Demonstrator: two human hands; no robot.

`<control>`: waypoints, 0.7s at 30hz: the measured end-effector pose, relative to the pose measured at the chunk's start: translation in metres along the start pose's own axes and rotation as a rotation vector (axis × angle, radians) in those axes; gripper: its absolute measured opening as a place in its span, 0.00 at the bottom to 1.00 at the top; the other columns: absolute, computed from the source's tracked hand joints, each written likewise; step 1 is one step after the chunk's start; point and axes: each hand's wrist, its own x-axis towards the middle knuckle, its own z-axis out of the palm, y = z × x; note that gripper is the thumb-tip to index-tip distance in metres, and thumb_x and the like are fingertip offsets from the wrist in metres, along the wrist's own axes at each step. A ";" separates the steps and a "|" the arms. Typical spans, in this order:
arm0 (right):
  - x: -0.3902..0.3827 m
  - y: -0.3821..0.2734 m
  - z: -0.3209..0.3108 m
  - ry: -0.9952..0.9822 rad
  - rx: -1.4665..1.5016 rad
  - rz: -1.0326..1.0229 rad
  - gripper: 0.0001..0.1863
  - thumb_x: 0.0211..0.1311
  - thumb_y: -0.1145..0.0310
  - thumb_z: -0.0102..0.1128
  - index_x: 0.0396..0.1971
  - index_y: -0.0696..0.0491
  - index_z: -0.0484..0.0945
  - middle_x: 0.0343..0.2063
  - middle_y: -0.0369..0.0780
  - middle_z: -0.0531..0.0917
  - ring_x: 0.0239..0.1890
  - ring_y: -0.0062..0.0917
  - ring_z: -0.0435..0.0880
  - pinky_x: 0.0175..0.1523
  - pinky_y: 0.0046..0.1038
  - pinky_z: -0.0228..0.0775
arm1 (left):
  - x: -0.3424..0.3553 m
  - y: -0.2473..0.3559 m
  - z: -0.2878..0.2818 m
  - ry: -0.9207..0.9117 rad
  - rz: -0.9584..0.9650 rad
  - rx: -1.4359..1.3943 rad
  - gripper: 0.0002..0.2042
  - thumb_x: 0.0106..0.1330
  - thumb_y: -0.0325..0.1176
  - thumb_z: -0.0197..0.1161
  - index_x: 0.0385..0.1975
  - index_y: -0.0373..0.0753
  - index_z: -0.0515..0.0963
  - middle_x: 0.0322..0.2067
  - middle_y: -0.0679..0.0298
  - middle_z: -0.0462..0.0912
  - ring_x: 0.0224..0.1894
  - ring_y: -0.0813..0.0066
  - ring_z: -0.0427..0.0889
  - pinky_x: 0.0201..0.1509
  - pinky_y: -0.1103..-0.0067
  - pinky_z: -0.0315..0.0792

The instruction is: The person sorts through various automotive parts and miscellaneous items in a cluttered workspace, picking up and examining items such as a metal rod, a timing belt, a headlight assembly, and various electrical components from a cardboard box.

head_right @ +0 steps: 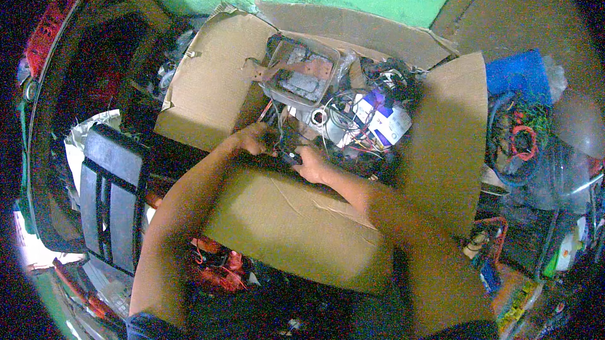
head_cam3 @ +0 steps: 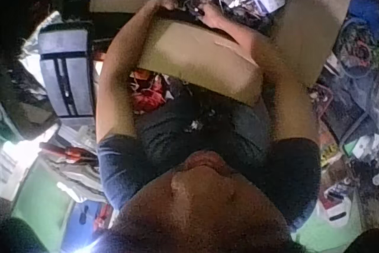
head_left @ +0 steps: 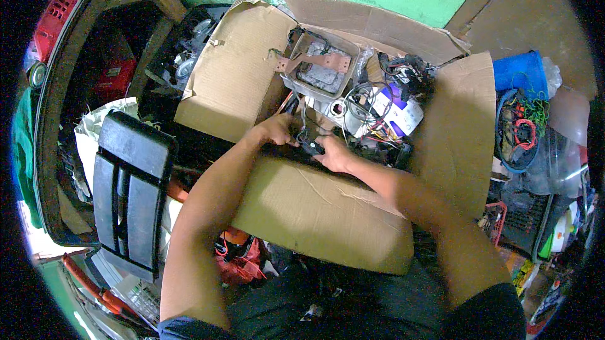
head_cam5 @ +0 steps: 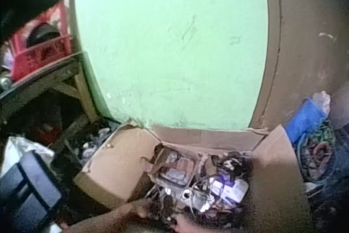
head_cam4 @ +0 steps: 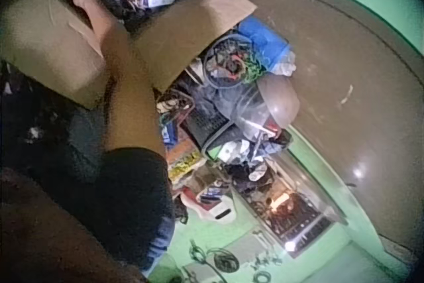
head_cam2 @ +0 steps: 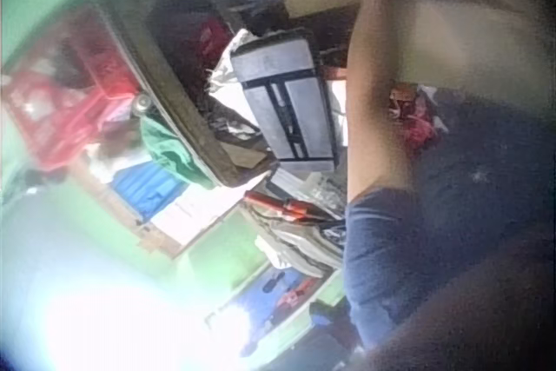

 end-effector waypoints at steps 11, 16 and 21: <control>-0.005 -0.042 -0.123 0.919 0.122 -0.268 0.21 0.54 0.74 0.71 0.49 0.56 0.81 0.47 0.49 0.78 0.50 0.46 0.80 0.55 0.39 0.73 | -0.044 0.093 -0.088 0.882 -0.168 -0.095 0.27 0.57 0.52 0.74 0.41 0.30 0.83 0.29 0.46 0.86 0.32 0.52 0.87 0.41 0.62 0.79; 0.022 -0.025 -0.121 0.903 -0.020 -0.234 0.20 0.52 0.74 0.72 0.47 0.56 0.81 0.40 0.49 0.81 0.45 0.46 0.82 0.53 0.41 0.73 | -0.028 0.077 -0.057 0.676 -0.327 0.286 0.22 0.63 0.53 0.68 0.37 0.35 0.83 0.33 0.48 0.86 0.40 0.49 0.86 0.52 0.57 0.76; 0.020 -0.015 -0.113 0.834 -0.053 -0.210 0.21 0.55 0.75 0.67 0.51 0.57 0.80 0.44 0.52 0.82 0.49 0.48 0.81 0.56 0.41 0.73 | -0.018 0.074 -0.055 0.585 -0.245 0.329 0.19 0.62 0.49 0.68 0.41 0.39 0.84 0.37 0.50 0.87 0.42 0.50 0.86 0.51 0.57 0.77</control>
